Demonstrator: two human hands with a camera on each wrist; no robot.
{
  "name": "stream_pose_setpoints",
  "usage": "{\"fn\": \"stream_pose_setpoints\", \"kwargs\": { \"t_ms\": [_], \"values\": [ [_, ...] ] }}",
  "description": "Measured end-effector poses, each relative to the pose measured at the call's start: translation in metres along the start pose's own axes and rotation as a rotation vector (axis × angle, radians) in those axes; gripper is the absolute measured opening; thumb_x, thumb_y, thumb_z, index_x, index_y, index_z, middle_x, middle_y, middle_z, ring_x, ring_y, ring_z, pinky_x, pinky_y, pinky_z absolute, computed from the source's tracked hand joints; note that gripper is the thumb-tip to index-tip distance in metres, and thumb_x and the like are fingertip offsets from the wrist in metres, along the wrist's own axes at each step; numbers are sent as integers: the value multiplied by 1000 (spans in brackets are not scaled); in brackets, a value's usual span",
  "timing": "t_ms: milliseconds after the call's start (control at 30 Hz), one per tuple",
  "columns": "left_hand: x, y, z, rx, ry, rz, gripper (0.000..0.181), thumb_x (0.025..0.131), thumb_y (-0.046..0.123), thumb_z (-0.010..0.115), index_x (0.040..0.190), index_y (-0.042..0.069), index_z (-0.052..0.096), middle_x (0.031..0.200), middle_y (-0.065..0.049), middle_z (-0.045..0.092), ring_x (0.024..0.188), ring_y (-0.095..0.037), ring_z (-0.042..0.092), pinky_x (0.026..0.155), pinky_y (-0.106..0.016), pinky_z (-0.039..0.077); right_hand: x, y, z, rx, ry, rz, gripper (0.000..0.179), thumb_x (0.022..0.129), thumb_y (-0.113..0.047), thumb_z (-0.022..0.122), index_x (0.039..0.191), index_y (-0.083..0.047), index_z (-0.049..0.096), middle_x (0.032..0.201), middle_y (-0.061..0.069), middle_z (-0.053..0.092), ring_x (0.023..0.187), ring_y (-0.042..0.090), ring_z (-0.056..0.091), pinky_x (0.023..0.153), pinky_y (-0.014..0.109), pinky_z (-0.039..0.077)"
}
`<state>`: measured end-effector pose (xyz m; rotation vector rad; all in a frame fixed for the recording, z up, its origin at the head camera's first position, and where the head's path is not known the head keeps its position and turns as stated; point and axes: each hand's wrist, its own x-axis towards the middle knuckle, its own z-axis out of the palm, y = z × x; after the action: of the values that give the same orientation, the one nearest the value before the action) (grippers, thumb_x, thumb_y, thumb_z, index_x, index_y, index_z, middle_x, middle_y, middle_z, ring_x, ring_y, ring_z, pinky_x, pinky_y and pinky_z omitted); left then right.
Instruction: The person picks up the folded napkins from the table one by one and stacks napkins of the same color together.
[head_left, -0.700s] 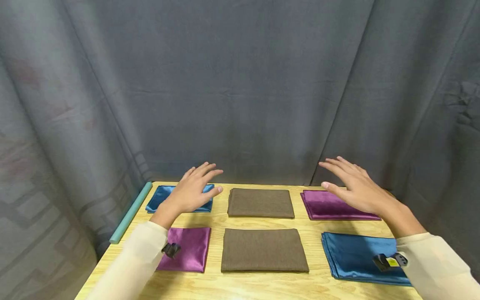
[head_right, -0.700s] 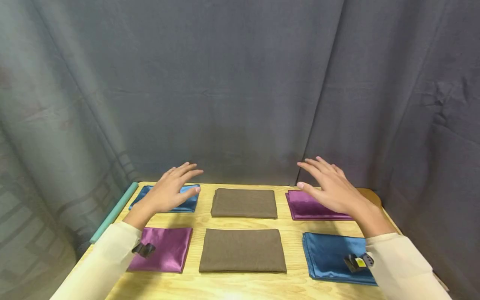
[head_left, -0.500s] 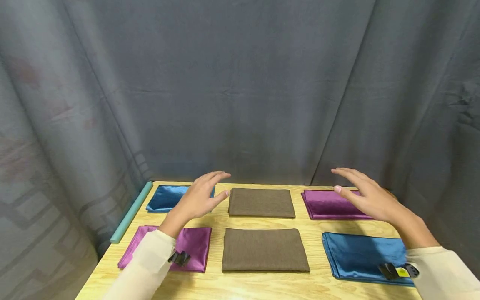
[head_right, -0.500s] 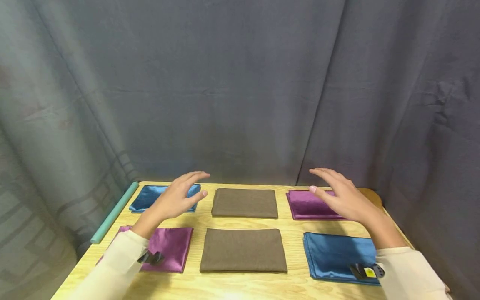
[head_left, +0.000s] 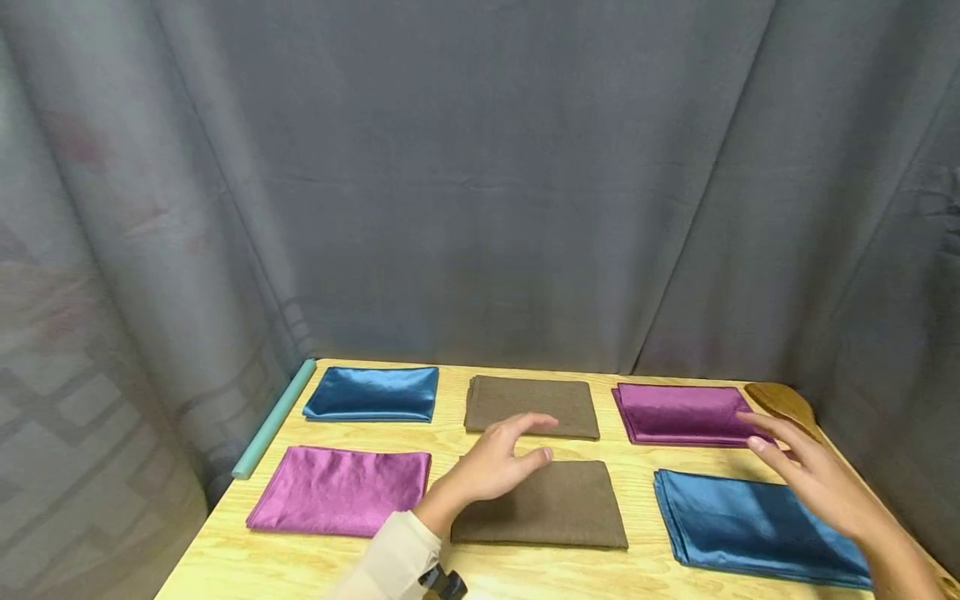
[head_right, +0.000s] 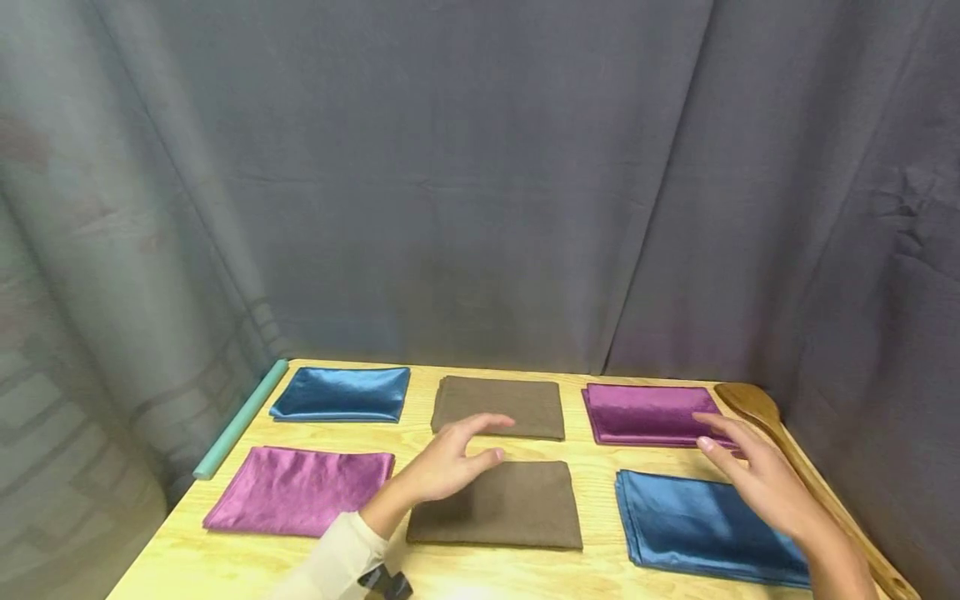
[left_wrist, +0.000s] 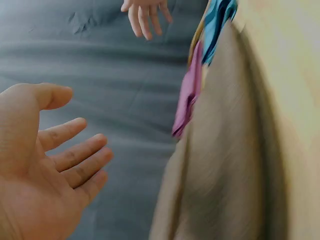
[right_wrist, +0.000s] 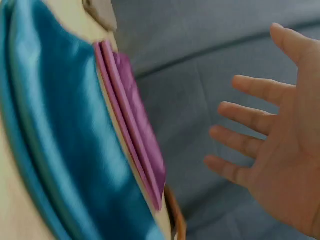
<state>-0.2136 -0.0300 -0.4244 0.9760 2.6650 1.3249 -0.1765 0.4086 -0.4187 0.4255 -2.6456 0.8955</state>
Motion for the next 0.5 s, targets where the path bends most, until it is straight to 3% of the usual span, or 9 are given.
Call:
{"fn": "stream_pose_setpoints", "kwargs": {
  "t_ms": [67, 200, 367, 467, 500],
  "values": [
    [2, 2, 16, -53, -31, -6, 42, 102, 31, 62, 142, 21, 59, 143, 4, 64, 135, -19, 59, 112, -44, 48, -11, 10, -1, 26, -12, 31, 39, 105, -13, 56, 143, -2, 57, 131, -46, 41, 115, -29, 37, 79, -1, 35],
    [8, 9, 43, -180, -96, -28, 43, 103, 32, 60, 144, 18, 58, 144, 2, 64, 134, -18, 60, 111, -41, 49, -28, 25, -7, 24, -56, 168, 43, 109, -23, 49, 145, 0, 53, 126, -47, 42, 107, -31, 39, 75, 2, 37],
    [15, 18, 71, -295, -118, -53, 42, 102, 28, 62, 142, 15, 60, 142, -3, 66, 132, -19, 63, 108, -26, 49, -44, 38, -15, -19, -111, 393, 60, 110, -43, 46, 152, 0, 44, 118, -46, 37, 93, -33, 30, 67, 10, 37],
    [18, 22, 83, -324, -115, -67, 41, 102, 26, 62, 140, 13, 61, 141, -5, 66, 130, -18, 63, 106, -23, 49, -52, 46, -13, 8, -93, 451, 64, 109, -43, 48, 151, 5, 41, 113, -47, 36, 90, -34, 29, 66, 10, 39],
    [18, 23, 86, -329, -111, -71, 41, 102, 26, 62, 140, 12, 61, 141, -5, 66, 130, -17, 63, 106, -23, 49, -54, 48, -12, 18, -88, 458, 64, 109, -42, 49, 150, 7, 40, 114, -44, 42, 90, -34, 30, 65, 7, 39]
  ]
}}
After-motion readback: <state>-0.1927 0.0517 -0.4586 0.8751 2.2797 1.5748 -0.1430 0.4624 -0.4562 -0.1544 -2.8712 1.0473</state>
